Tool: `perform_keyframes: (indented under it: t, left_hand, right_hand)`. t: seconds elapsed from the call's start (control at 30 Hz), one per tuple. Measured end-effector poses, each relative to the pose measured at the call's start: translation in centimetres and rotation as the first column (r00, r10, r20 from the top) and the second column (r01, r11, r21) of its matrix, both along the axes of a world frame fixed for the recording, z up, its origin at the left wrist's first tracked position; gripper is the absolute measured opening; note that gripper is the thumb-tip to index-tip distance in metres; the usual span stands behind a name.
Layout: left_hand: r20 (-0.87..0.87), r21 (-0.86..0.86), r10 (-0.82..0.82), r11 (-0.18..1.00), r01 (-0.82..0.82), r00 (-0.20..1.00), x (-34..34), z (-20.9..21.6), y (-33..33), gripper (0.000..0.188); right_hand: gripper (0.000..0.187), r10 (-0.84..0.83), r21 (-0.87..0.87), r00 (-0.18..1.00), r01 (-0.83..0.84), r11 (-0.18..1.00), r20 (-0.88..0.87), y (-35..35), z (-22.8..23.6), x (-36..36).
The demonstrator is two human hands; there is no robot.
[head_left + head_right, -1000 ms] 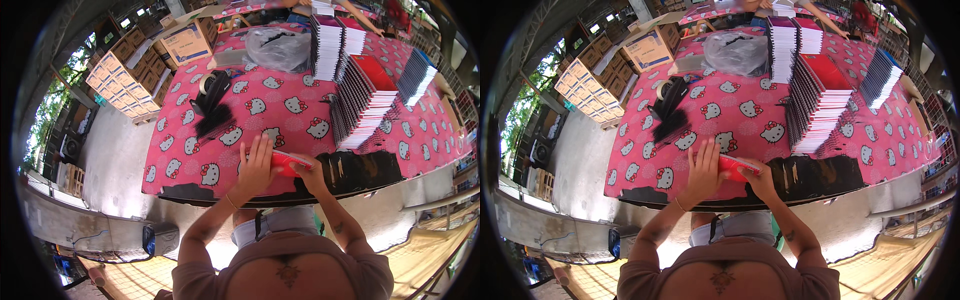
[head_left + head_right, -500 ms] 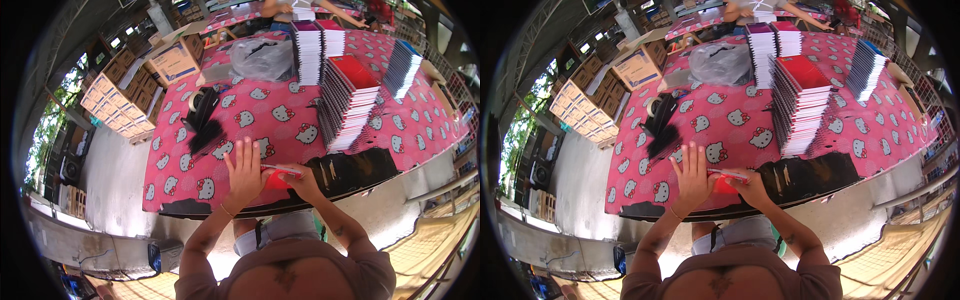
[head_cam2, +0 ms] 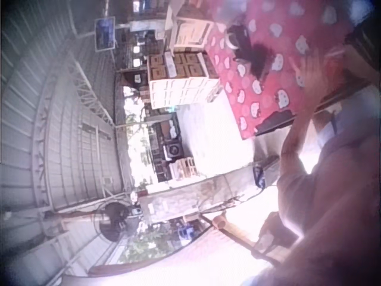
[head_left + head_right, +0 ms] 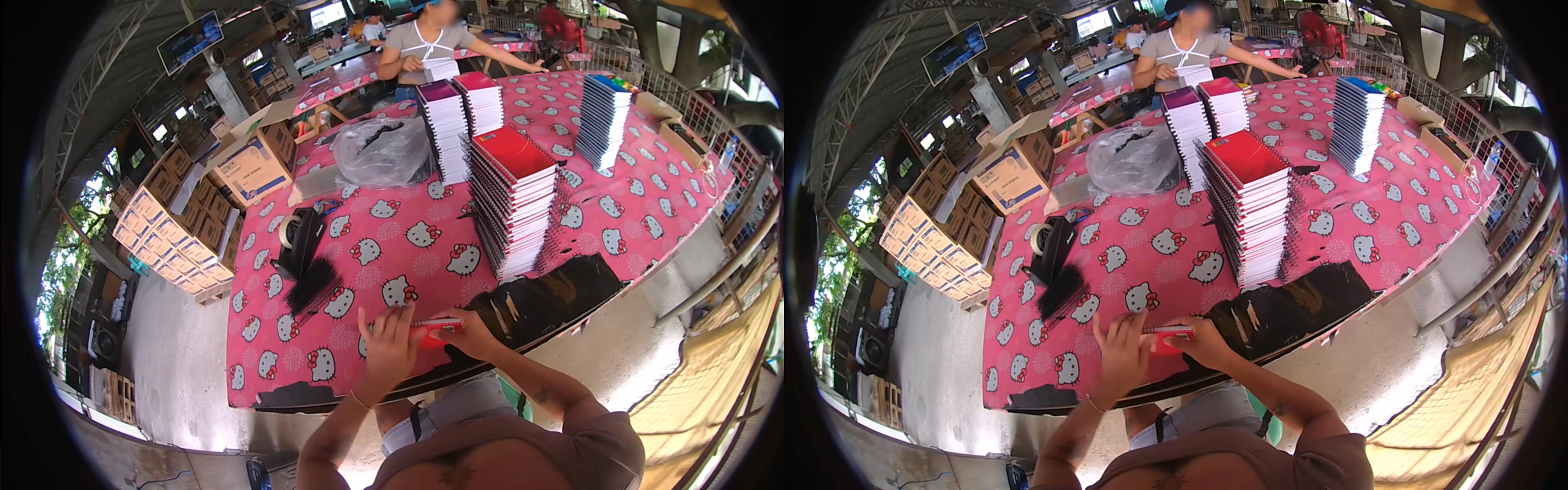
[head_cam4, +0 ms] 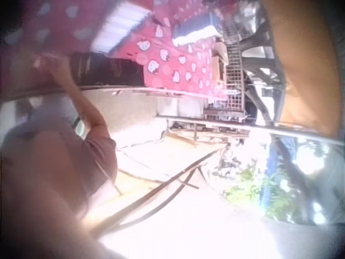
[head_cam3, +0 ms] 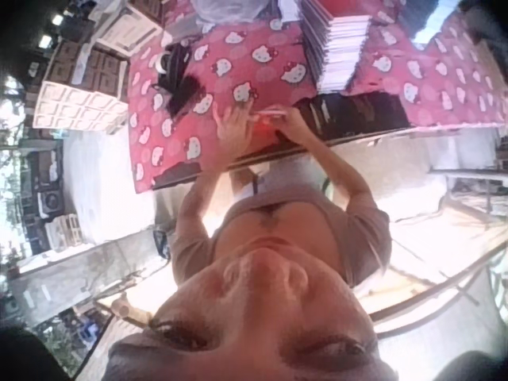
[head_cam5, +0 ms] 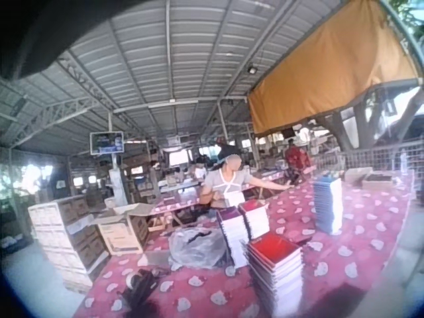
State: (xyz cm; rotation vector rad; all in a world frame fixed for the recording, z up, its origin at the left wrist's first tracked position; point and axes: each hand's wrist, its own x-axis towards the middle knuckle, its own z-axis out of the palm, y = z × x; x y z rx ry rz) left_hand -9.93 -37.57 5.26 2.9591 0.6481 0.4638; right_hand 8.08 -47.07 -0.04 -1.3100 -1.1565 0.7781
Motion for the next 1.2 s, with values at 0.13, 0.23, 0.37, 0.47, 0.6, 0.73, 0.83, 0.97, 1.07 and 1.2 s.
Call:
perform_keyframes:
  t: [0.13, 0.23, 0.37, 0.47, 0.6, 0.73, 0.83, 0.97, 1.07, 1.2]
  left_hand:
    - [-0.253, -0.121, -0.111, 0.989, 0.082, 0.961, -0.3, 0.6, 2.0, 0.074]
    - [-0.076, 0.131, -0.042, 0.990, 0.052, 0.996, 0.2, -1.8, -0.5, 0.077]
    - [0.009, 0.144, -0.092, 0.986, 0.090, 0.996, -1.5, -6.4, -3.3, 0.084]
    - [0.160, 0.219, 0.129, 0.962, -0.162, 0.979, 2.2, -0.6, 0.4, 0.086]
    - [0.170, 0.208, -0.041, 0.978, 0.005, 0.985, 0.1, -3.3, -2.2, 0.084]
    - [0.144, 0.187, 0.028, 0.981, -0.055, 0.989, 2.5, 0.2, -0.5, 0.087]
    - [0.121, 0.078, -0.108, 0.992, 0.099, 0.987, 1.5, -1.8, -2.5, 0.087]
    - [0.189, 0.176, 0.006, 0.984, -0.040, 0.982, 2.7, -1.3, -0.8, 0.091]
    - [0.099, 0.099, -0.034, 0.995, 0.024, 0.995, 2.1, -3.1, -1.9, 0.088]
    - [0.078, 0.068, -0.031, 0.997, 0.026, 0.996, 2.0, -4.6, -3.2, 0.087]
  right_hand:
    - [0.031, 0.151, -0.010, 0.989, -0.151, 0.989, 0.006, 0.0, -1.8, 0.4]
    - [0.033, 0.194, -0.079, 0.981, -0.193, 0.978, 0.003, -0.8, -2.6, 0.3]
    - [0.033, 0.149, 0.005, 0.989, -0.149, 0.989, -0.020, -0.2, -1.0, -0.3]
    - [0.035, 0.156, 0.083, 0.987, -0.158, 0.984, 0.030, -0.3, -0.3, -0.9]
    - [0.034, 0.122, 0.053, 0.993, -0.122, 0.991, -0.004, -0.1, 0.2, -0.4]
    - [0.032, 0.144, -0.009, 0.980, -0.147, 0.989, -0.133, -0.1, 0.2, -0.5]
    - [0.030, 0.073, -0.012, 0.983, -0.076, 0.997, -0.167, -0.3, 0.6, -0.1]
    - [0.033, 0.080, 0.075, 0.995, -0.084, 0.994, 0.056, 0.2, 0.0, -0.7]
    - [0.035, 0.110, -0.158, 0.994, -0.110, 0.981, -0.009, 0.4, -1.0, 0.2]
    - [0.032, 0.076, -0.012, 0.997, -0.076, 0.997, -0.004, 0.2, -3.2, 0.4]
